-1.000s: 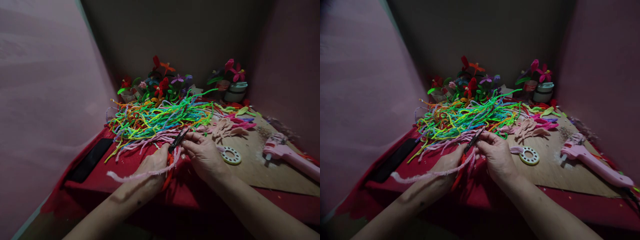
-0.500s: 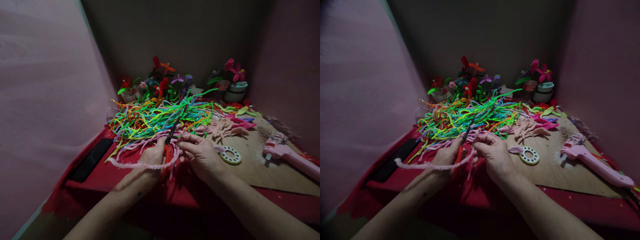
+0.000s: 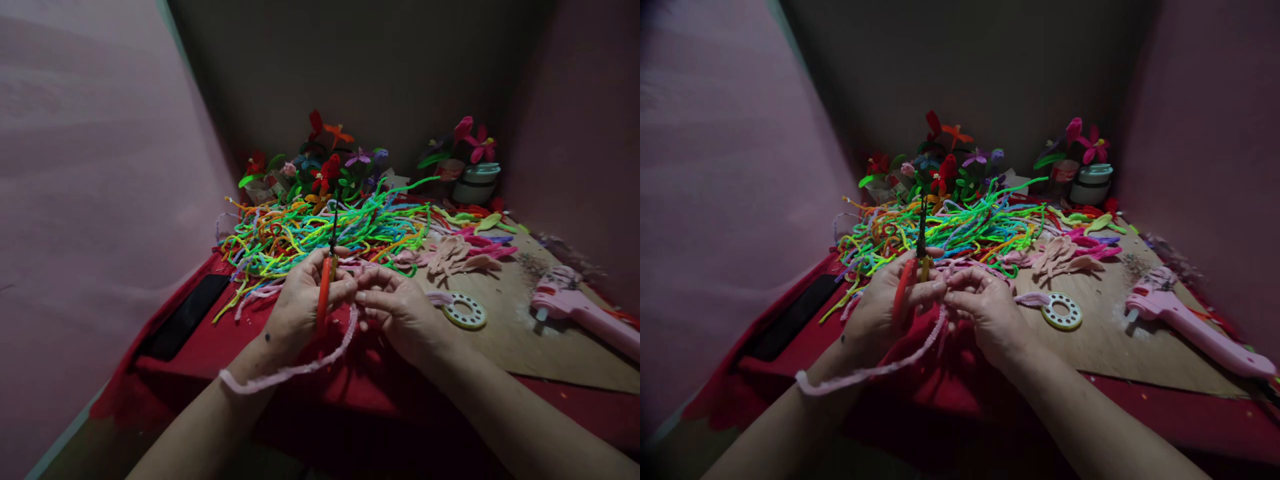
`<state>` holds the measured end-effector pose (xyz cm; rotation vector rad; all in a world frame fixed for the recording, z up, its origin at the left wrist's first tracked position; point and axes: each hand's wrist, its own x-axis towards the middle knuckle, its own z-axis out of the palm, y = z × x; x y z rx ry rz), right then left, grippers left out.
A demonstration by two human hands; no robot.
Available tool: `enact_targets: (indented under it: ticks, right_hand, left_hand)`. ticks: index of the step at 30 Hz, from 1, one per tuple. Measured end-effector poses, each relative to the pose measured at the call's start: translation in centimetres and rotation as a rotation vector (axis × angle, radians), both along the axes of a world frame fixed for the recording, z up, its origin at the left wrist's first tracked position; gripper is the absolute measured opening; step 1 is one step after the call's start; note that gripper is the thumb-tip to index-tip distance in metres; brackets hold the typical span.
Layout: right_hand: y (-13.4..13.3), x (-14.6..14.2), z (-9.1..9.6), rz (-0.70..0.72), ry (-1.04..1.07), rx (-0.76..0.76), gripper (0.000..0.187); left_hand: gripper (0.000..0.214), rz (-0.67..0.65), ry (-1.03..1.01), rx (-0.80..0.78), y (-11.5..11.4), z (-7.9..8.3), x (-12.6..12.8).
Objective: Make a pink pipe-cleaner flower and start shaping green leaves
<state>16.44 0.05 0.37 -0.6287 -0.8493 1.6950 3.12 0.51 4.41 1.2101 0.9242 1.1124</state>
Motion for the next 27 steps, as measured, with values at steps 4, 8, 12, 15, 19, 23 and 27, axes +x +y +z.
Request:
enact_targets:
  ticks: [4, 8, 12, 15, 19, 23, 27]
  right_hand:
    - [0.1, 0.5, 0.4, -0.14, -0.094, 0.014, 0.016]
    - [0.3, 0.5, 0.3, -0.184, -0.159, 0.052, 0.013]
    - [0.2, 0.1, 0.4, -0.177, -0.105, -0.033, 0.01]
    - [0.1, -0.1, 0.6, -0.168, -0.016, -0.06, 0.01]
    - [0.3, 0.1, 0.6, -0.176, 0.032, -0.064, 0.01]
    - [0.6, 0.4, 0.6, -0.272, 0.034, -0.059, 0.011]
    - [0.8, 0.4, 0.6, -0.308, 0.04, -0.081, 0.013]
  left_hand:
    - [0.046, -0.007, 0.044, -0.015, 0.0, -0.2, -0.1]
    - [0.045, 0.001, 0.065, -0.017, -0.3, -0.2, 0.2]
    - [0.044, -0.014, 0.057, 0.01, -0.3, -0.4, 0.5]
    - [0.042, -0.032, 0.087, 0.008, -0.1, -0.6, 0.6]
    - [0.038, -0.094, 0.291, 0.054, 0.1, -0.5, -0.4]
    - [0.037, -0.053, 0.768, 0.329, -0.5, -0.6, -2.0]
    - [0.045, -0.109, 1.084, 0.514, -1.9, -1.4, -3.0]
